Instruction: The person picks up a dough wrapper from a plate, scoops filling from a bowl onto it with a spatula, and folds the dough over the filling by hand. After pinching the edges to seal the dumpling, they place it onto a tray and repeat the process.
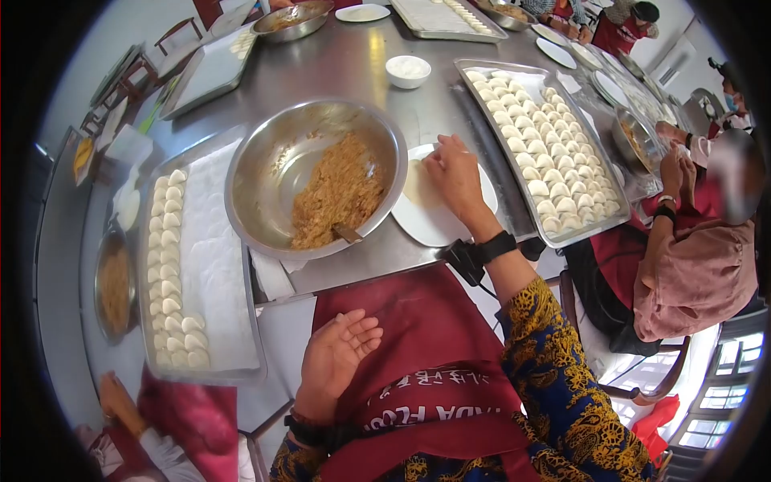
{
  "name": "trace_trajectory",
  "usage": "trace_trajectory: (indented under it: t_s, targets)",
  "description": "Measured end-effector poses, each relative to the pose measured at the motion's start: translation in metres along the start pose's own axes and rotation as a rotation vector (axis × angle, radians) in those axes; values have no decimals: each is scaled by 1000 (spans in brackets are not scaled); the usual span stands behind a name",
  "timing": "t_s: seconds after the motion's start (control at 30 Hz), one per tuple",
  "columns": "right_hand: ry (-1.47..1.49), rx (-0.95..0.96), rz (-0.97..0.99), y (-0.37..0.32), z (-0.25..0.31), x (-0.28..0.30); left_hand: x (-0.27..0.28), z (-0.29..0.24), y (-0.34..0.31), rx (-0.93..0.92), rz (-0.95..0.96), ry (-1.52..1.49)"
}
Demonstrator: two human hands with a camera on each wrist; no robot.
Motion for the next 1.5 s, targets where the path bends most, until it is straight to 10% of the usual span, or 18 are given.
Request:
trace_trajectory:
  t_s: [0.63,0.83,0.97,1.33,1.5]
  targets:
    - [795,-605,438,-130,43,23,-89,14,39,146,171,-195]
    - [728,-405,644,-151,83,32,-71,2,39,-26,107,-265]
    - [499,-175,202,-101,75,56,-78,-13,20,-23,209,-246]
    - [208,368,333,-66,156,19,-45,-50,8,-261,79,-184]
    - [452,63,389,-34,125,33,-37,-49,11,-239,59,-219]
Point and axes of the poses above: each hand's wrist, its own y-axis towards the middle knuckle, its own x-axis out of the back of the hand, z = x × y, the point moved 9 cm from there along y, towards the middle knuckle, and after that the axes turned 11 degrees about -x, right-handed, at the moved point
